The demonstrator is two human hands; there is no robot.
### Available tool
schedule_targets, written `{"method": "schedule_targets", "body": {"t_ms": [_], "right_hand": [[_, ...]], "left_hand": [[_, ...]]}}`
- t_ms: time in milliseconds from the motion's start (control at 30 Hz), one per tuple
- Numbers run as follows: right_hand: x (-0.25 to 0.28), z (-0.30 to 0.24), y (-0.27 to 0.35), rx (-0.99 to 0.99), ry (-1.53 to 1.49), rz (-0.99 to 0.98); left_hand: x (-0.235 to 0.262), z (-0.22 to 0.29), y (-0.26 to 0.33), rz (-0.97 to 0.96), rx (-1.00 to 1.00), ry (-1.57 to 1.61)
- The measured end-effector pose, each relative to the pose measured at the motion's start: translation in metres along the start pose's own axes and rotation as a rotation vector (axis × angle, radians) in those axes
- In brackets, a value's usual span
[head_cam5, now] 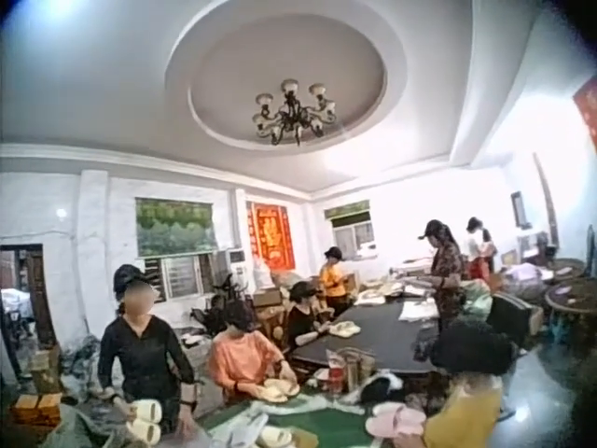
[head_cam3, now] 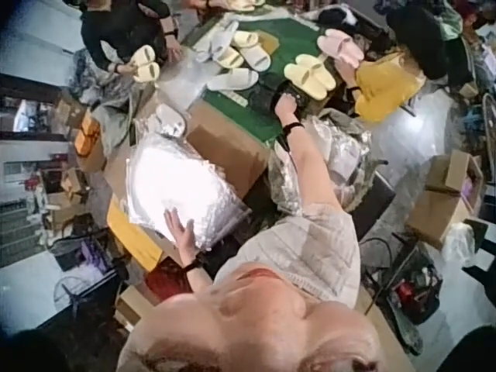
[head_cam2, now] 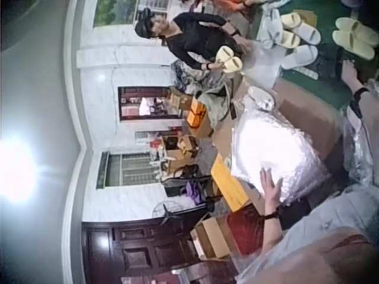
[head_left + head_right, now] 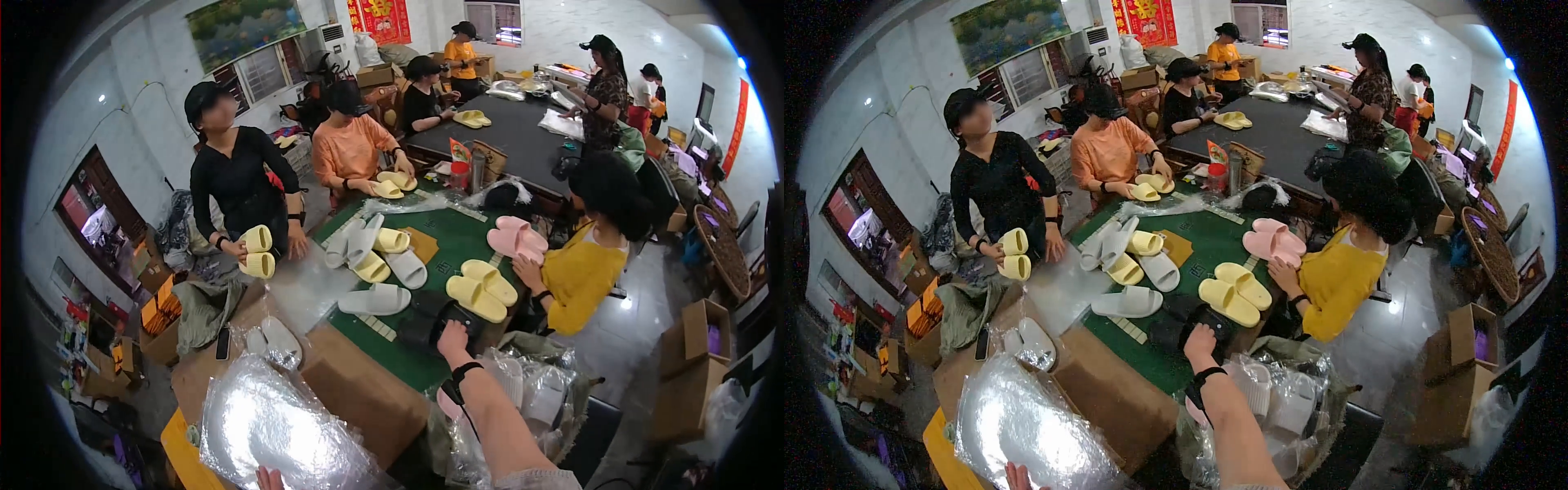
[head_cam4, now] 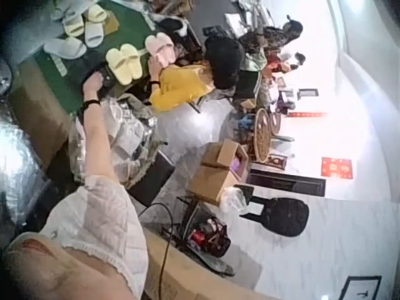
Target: Sort and organize finished shoes of different colors and styles for packaging.
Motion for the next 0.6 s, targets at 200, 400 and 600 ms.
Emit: {"method": "schedule_targets", "body": {"t_ms": [200, 400, 600], "right_hand": [[-0.047, 0.040, -0.037, 0.035, 0.068, 0.005], [-0.049, 0.019, -0.031, 0.120, 0.033, 0.094], [-0.054, 0.001, -0.015, 0.119, 0.122, 0.130]], "left_hand": [[-0.012, -0.009, -0.012, 0.061, -0.106, -0.024], [-0.009, -0.029, -0.017, -0.005, 0.002, 0.132], [-0.014, -0.040, -0.022, -0.012, -0.036, 0.157]]}}
Point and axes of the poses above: each hand's wrist, its own y-axis away from the middle knuckle, its own x-axis out of the back of the hand, z = x × y, the point moved 1 cm from there along -y, towards the middle knuckle, and after that the axes turned 13 degrees about x, right-handed, at the moved point
